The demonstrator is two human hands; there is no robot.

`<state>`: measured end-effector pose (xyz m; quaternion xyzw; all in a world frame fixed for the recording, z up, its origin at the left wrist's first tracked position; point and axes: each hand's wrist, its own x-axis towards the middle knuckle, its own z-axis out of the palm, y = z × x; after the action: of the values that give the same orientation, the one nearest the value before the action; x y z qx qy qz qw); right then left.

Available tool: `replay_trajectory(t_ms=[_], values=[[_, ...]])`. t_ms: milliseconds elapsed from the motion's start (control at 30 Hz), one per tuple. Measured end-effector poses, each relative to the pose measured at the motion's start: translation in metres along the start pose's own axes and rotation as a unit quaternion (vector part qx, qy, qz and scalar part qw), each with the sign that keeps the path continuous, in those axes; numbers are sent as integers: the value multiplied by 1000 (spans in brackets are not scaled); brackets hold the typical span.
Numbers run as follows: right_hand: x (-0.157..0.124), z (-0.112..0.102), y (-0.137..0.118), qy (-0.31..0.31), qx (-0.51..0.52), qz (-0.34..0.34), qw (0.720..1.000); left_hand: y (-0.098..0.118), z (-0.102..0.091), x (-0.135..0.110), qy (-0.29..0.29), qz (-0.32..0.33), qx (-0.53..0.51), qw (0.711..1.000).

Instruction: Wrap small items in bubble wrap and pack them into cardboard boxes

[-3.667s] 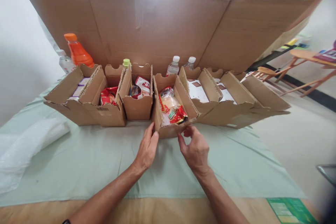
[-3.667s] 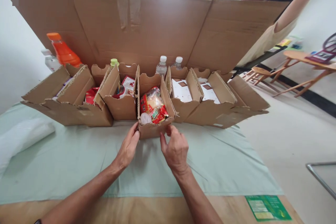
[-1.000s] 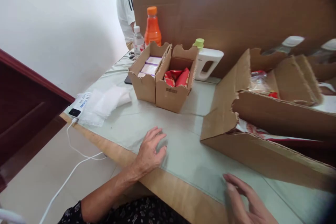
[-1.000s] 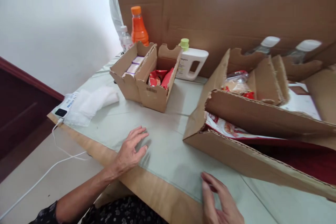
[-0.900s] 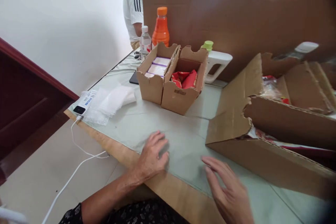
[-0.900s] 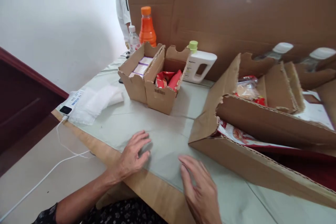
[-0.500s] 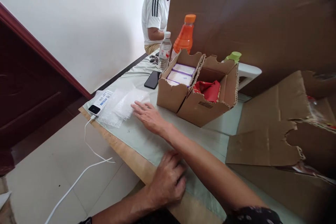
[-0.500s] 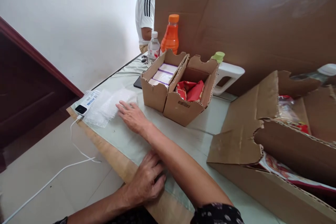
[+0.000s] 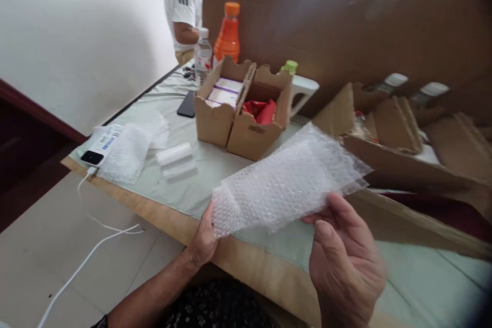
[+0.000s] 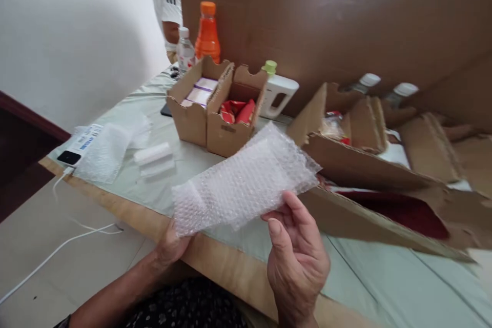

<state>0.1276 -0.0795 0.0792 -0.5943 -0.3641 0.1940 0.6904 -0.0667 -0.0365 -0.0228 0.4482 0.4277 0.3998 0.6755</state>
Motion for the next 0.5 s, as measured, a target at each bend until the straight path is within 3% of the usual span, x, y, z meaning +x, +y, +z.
replay_trajectory(t_ms=[167,233,333,400,500], values=[[-45,-54,27,85,7,84,993,11,25,-16,-122,-55,-189,973],[-62,-69,35,98,6,104,990,15,33,-21,-143,-96,-195,966],[-79,-82,42,108,8,122,987,16,42,-24,-141,-122,-92,978],[-83,-85,44,106,15,124,986,15,50,-23,-136,-92,30,986],[-77,-87,46,112,31,111,987,14,66,-15,-113,-40,205,971]])
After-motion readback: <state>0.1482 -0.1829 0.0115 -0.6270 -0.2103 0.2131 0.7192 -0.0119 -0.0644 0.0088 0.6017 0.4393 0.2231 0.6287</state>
